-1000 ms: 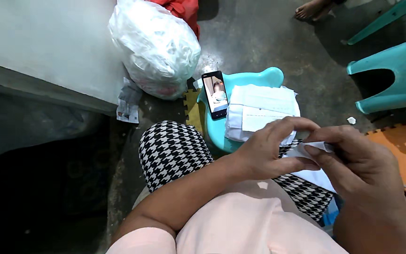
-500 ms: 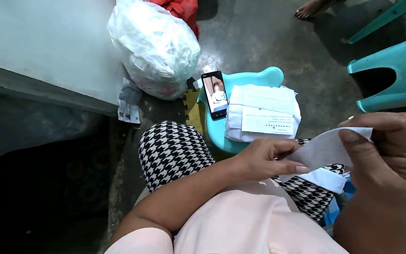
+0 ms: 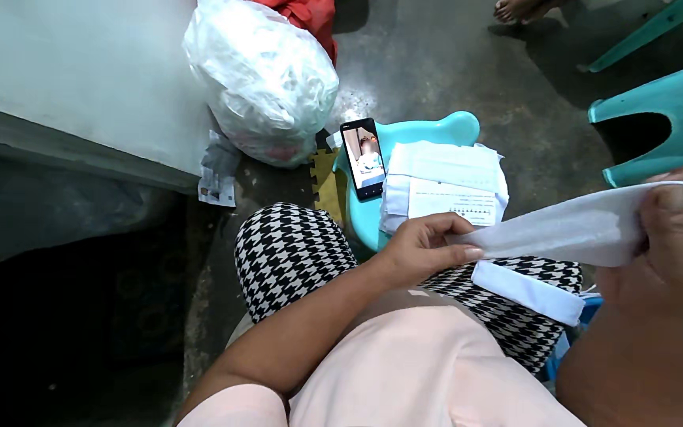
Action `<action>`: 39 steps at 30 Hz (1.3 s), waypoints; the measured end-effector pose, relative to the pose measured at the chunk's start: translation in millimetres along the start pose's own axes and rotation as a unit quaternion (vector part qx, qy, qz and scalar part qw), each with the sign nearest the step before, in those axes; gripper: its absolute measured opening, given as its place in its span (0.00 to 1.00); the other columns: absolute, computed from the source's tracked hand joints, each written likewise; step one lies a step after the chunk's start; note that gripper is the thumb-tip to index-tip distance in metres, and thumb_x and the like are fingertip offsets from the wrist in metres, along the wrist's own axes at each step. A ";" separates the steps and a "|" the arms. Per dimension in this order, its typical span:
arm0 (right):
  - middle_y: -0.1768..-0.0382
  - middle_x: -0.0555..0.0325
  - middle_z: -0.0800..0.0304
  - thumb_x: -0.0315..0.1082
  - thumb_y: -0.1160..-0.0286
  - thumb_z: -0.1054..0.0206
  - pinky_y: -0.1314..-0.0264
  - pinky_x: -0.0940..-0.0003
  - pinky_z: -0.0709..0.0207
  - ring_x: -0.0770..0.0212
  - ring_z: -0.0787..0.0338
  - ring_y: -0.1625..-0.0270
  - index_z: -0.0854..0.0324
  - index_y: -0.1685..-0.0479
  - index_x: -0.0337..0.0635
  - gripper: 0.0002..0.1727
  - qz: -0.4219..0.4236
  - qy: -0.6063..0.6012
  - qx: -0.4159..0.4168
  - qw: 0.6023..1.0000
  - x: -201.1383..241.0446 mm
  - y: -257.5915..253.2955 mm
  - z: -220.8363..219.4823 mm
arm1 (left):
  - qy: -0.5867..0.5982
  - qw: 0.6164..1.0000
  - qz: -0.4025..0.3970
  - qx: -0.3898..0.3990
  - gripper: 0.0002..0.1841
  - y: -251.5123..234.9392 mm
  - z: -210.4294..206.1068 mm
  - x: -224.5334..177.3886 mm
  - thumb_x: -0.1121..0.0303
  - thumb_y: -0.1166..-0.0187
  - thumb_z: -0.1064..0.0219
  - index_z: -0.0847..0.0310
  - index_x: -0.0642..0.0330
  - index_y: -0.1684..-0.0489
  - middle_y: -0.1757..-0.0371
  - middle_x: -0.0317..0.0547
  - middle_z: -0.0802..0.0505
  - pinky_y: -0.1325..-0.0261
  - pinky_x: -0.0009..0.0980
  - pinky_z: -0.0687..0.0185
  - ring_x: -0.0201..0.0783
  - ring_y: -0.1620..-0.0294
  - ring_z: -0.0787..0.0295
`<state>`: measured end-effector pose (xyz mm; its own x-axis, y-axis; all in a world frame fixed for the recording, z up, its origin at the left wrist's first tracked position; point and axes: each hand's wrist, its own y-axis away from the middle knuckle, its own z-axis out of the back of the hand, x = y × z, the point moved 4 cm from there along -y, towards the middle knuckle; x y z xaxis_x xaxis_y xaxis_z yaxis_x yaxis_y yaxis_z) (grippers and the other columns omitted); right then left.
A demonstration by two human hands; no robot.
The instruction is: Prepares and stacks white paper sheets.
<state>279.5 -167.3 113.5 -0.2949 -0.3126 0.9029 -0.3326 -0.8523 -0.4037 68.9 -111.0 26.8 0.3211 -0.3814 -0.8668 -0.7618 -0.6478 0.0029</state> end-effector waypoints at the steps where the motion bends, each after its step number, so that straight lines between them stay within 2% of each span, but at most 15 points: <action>1: 0.56 0.76 0.12 0.36 0.14 0.38 0.51 0.77 0.13 0.76 0.10 0.56 0.21 0.44 0.57 0.07 -0.006 -0.010 -0.003 1.000 -1.7 -0.3 0.3 | 0.011 1.000 0.001 -0.014 0.05 -0.1 2.8 0.0 0.78 0.23 0.32 0.15 0.65 0.54 0.58 0.36 0.07 0.46 0.26 0.13 0.25 0.55 0.10; 5: 0.57 0.78 0.10 0.35 0.13 0.39 0.53 0.79 0.13 0.78 0.10 0.58 0.19 0.45 0.59 0.08 -0.033 -0.041 -0.008 0.999 -7.2 -0.7 -2.2 | 0.052 0.996 -0.007 -0.077 0.06 -2.1 12.2 -0.1 0.81 0.23 0.33 0.17 0.63 0.54 0.60 0.37 0.08 0.46 0.29 0.12 0.27 0.58 0.10; 9: 0.57 0.78 0.10 0.34 0.13 0.41 0.52 0.78 0.11 0.78 0.09 0.57 0.20 0.47 0.63 0.09 -0.110 -0.066 -0.015 0.992 -21.3 5.7 -4.8 | 0.063 0.991 -0.007 -0.115 0.07 -3.9 19.6 4.0 0.76 0.15 0.39 0.18 0.60 0.48 0.59 0.38 0.09 0.47 0.30 0.12 0.28 0.58 0.10; 13: 0.62 0.76 0.10 0.33 0.12 0.43 0.53 0.77 0.11 0.77 0.09 0.60 0.22 0.48 0.61 0.09 -0.171 -0.080 -0.018 0.982 -38.1 13.2 -5.9 | 0.051 0.986 0.013 -0.156 0.07 -3.8 22.2 6.3 0.74 0.12 0.42 0.20 0.60 0.44 0.59 0.40 0.09 0.51 0.31 0.10 0.30 0.61 0.09; 15: 0.62 0.76 0.09 0.32 0.13 0.42 0.54 0.78 0.11 0.77 0.09 0.62 0.22 0.49 0.60 0.08 -0.190 -0.078 -0.013 0.979 -44.4 17.3 -7.5 | 0.042 0.983 0.022 -0.178 0.10 -4.3 24.1 7.3 0.75 0.13 0.41 0.26 0.57 0.38 0.60 0.42 0.10 0.52 0.33 0.10 0.32 0.62 0.09; 18: 0.62 0.74 0.09 0.29 0.17 0.40 0.55 0.77 0.10 0.75 0.08 0.63 0.24 0.44 0.59 0.11 -0.217 -0.094 -0.004 0.972 -51.2 23.1 -10.5 | 0.045 0.981 0.024 -0.184 0.18 -5.2 26.6 8.7 0.79 0.13 0.43 0.36 0.53 0.29 0.55 0.46 0.09 0.49 0.37 0.11 0.36 0.58 0.08; 20: 0.62 0.73 0.08 0.28 0.19 0.40 0.53 0.75 0.10 0.73 0.07 0.62 0.27 0.40 0.60 0.16 -0.236 -0.102 0.003 0.966 -54.8 27.2 -10.7 | 0.037 0.982 0.019 -0.182 0.16 -4.9 27.5 9.5 0.79 0.13 0.45 0.33 0.53 0.33 0.54 0.45 0.10 0.51 0.36 0.11 0.35 0.59 0.09; 22: 0.62 0.72 0.07 0.27 0.20 0.39 0.53 0.73 0.09 0.72 0.06 0.62 0.29 0.38 0.60 0.18 -0.242 -0.102 0.010 0.965 -56.6 30.0 -10.3 | 0.011 0.984 0.013 -0.178 0.10 -4.0 27.9 11.1 0.78 0.13 0.47 0.24 0.56 0.45 0.55 0.42 0.12 0.52 0.34 0.11 0.33 0.59 0.12; 24: 0.60 0.72 0.07 0.26 0.21 0.39 0.52 0.74 0.10 0.73 0.06 0.60 0.28 0.37 0.62 0.19 -0.238 -0.100 0.019 0.966 -57.7 32.1 -9.1 | -0.010 0.984 0.015 -0.180 0.11 -3.1 27.8 12.8 0.79 0.13 0.49 0.18 0.61 0.52 0.55 0.41 0.11 0.51 0.34 0.12 0.32 0.58 0.13; 27: 0.56 0.72 0.08 0.26 0.22 0.37 0.52 0.75 0.10 0.74 0.08 0.59 0.20 0.43 0.61 0.17 -0.216 -0.095 0.039 0.971 -57.6 34.6 -7.2 | -0.020 0.983 0.032 -0.181 0.13 -2.2 26.6 12.3 0.79 0.12 0.50 0.16 0.64 0.48 0.51 0.44 0.10 0.47 0.35 0.12 0.33 0.54 0.11; 30: 0.58 0.73 0.08 0.26 0.23 0.39 0.53 0.79 0.13 0.76 0.10 0.59 0.12 0.51 0.58 0.15 -0.198 -0.062 0.071 0.976 -58.1 37.6 -5.4 | -0.057 0.982 0.043 -0.173 0.12 -1.1 25.3 7.9 0.82 0.19 0.40 0.17 0.64 0.43 0.48 0.44 0.10 0.49 0.30 0.13 0.31 0.56 0.12; 33: 0.59 0.72 0.08 0.25 0.23 0.41 0.53 0.79 0.14 0.76 0.10 0.59 0.11 0.53 0.53 0.14 -0.195 -0.024 0.088 0.977 -60.8 40.7 -2.7 | -0.074 0.982 0.061 -0.162 0.17 1.0 26.2 4.6 0.85 0.25 0.34 0.17 0.64 0.39 0.43 0.47 0.09 0.47 0.30 0.11 0.33 0.53 0.10; 39: 0.60 0.71 0.09 0.27 0.25 0.41 0.61 0.82 0.17 0.78 0.13 0.64 0.13 0.53 0.45 0.11 -0.219 0.078 0.104 0.967 -63.8 41.2 -6.9 | -0.214 0.961 0.075 -0.160 0.10 6.5 41.5 -1.1 0.79 0.27 0.27 0.10 0.60 0.51 0.49 0.44 0.11 0.53 0.29 0.11 0.33 0.58 0.12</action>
<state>278.4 -179.5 38.2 -0.3041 0.1503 0.9407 -0.2736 -0.9596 0.0648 40.2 -87.4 7.1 -0.0920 -0.2239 -0.9703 -0.5471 -0.8028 0.2372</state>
